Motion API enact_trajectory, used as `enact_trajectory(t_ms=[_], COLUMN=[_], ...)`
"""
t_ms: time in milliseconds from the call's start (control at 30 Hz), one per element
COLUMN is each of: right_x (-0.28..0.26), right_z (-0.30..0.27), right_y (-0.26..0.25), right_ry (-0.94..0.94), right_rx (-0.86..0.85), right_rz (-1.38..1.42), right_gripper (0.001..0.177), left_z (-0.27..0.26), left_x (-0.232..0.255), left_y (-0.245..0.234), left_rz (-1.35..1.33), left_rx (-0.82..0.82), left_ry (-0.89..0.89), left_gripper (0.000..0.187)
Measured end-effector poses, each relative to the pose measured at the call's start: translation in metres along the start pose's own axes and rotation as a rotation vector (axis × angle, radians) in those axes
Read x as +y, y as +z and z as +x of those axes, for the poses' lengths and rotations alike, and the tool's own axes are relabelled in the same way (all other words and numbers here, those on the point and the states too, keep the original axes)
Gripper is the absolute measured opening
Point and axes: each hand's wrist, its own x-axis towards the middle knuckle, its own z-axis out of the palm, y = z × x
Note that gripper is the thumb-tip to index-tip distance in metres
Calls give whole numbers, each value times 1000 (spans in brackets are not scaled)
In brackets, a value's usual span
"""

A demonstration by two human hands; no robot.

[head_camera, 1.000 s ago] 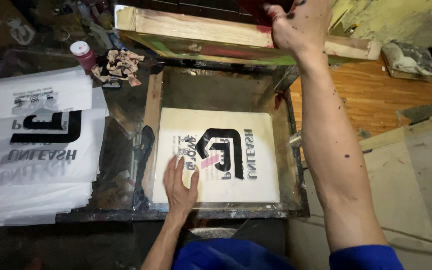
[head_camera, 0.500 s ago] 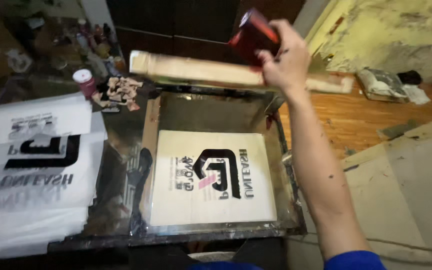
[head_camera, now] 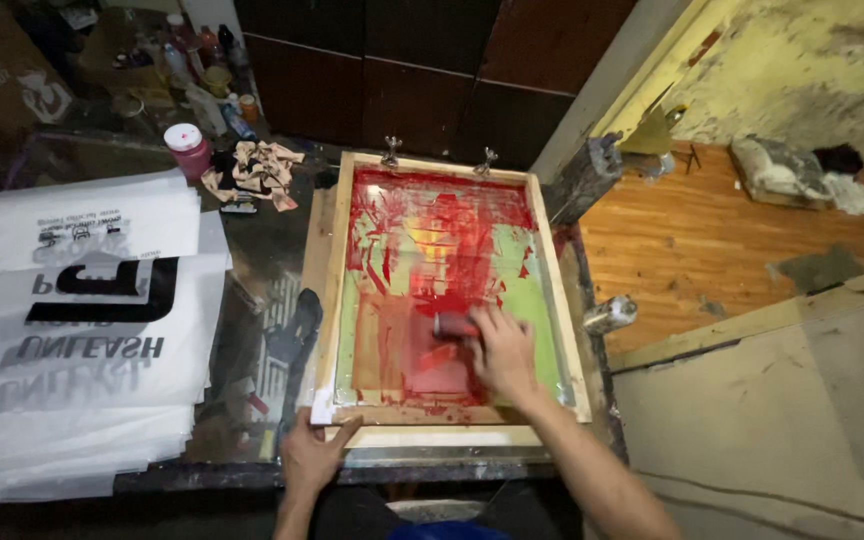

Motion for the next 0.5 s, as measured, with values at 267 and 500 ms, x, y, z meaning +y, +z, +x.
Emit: enact_trajectory(t_ms=[267,500], right_x=[-5,-19], right_z=[79,-23], right_y=[55,67], right_ry=[6,-71], right_rx=[-264,-253], right_rz=[-118,-116], right_gripper=[47,32], left_z=[10,15], left_x=[-26,-40], left_y=[23,28], left_rz=[292,334], left_rx=[238,421], left_ry=[235,460], left_gripper=[80,85])
